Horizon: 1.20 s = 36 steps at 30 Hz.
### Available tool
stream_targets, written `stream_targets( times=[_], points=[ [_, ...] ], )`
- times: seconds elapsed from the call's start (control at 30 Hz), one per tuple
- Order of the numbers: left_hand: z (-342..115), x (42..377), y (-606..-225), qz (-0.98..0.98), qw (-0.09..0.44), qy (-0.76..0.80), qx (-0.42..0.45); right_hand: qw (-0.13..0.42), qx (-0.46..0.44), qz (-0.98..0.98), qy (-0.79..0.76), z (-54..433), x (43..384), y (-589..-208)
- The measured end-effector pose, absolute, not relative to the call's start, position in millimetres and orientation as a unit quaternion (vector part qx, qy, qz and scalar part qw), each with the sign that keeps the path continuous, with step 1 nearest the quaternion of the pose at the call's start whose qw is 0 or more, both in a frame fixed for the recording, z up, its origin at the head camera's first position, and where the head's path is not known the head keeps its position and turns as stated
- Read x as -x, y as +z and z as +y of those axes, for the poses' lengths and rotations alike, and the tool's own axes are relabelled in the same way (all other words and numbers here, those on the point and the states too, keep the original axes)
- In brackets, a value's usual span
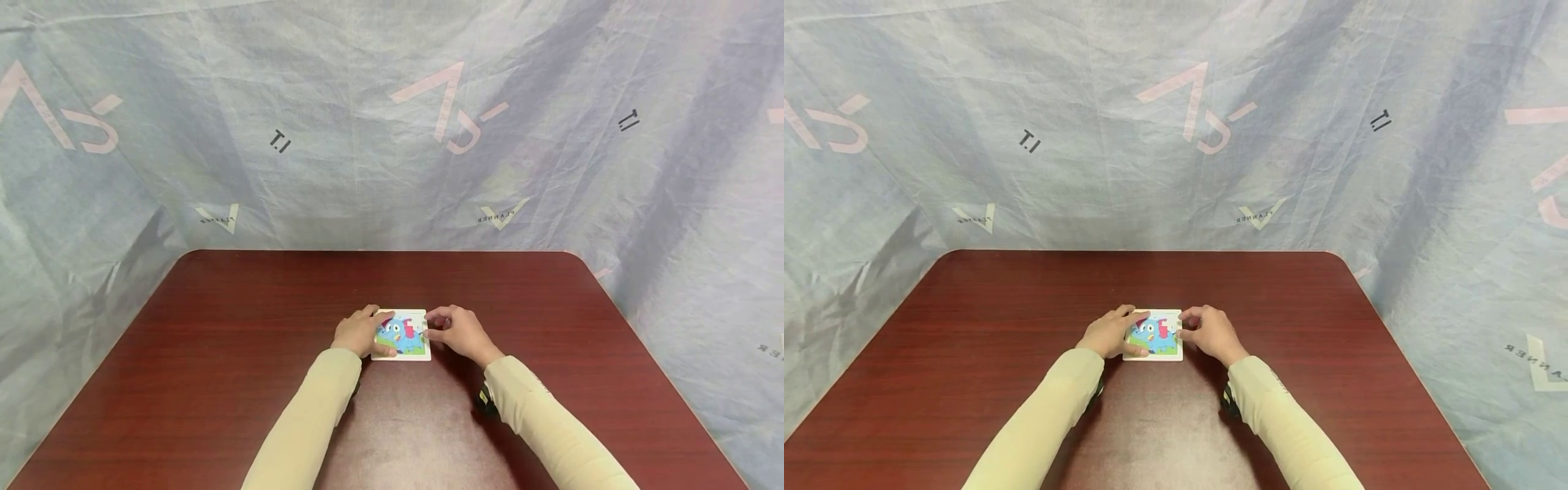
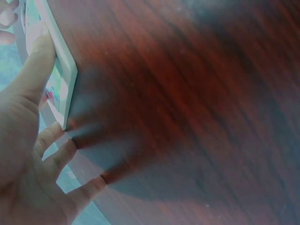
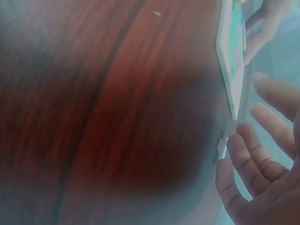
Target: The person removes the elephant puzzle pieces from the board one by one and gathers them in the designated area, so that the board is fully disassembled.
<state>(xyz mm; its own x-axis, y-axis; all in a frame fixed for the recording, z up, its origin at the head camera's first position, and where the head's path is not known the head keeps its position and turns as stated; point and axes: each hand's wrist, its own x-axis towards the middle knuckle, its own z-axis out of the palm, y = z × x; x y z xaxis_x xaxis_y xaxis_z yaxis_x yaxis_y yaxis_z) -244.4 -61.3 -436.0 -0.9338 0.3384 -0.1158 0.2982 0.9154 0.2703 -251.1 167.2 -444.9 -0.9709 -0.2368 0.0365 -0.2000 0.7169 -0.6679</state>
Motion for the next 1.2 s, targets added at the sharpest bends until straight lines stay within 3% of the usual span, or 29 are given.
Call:
stream_targets(
  times=[1.2],
  points=[
    [-59.7, 244.3, -433.7, 0.978, 0.093, 0.114, -0.151, 0.021, 0.143, 0.946, -0.289, 151.4, 253.0, -448.6]
  ],
)
